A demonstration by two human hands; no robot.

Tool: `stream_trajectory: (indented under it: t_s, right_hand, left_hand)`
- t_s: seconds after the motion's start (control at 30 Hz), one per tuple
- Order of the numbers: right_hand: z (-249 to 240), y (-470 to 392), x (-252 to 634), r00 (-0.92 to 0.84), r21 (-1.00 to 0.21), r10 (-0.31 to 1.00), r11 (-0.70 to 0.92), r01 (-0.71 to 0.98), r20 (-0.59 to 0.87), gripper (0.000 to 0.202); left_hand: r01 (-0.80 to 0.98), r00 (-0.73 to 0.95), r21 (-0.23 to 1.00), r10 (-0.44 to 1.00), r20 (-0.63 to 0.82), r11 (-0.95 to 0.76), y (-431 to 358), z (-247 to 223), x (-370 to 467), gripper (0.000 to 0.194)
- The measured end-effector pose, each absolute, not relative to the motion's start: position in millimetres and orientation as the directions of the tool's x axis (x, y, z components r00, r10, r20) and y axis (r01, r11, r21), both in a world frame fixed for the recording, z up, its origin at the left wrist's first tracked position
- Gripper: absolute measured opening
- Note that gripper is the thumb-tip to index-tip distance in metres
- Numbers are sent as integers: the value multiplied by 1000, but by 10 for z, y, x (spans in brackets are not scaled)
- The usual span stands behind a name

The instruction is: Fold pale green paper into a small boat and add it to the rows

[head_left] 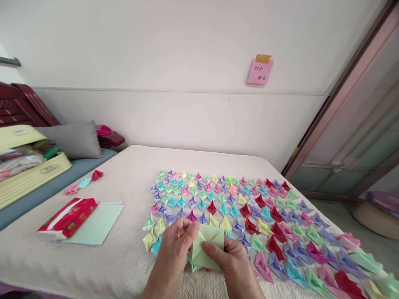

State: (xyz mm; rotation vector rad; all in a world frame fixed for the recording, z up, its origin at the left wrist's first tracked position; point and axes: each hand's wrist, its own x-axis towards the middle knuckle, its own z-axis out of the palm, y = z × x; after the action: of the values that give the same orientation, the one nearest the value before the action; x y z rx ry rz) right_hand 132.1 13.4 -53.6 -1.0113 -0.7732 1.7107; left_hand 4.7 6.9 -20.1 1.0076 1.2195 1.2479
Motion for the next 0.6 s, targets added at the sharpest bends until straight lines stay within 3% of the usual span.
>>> stream_trajectory:
  t_s: [0.1, 0.6]
  right_hand:
    - [-427, 91, 1295, -196, -854, 953, -294, -429, -229, 24]
    - [-427, 99, 1292, -229, -828, 945, -315, -463, -232, 22]
  left_hand:
    - [-104, 4, 989, 994, -106, 106, 87, -267, 19, 37]
    - [-95, -33, 992, 996, -86, 83, 109, -276, 23, 33]
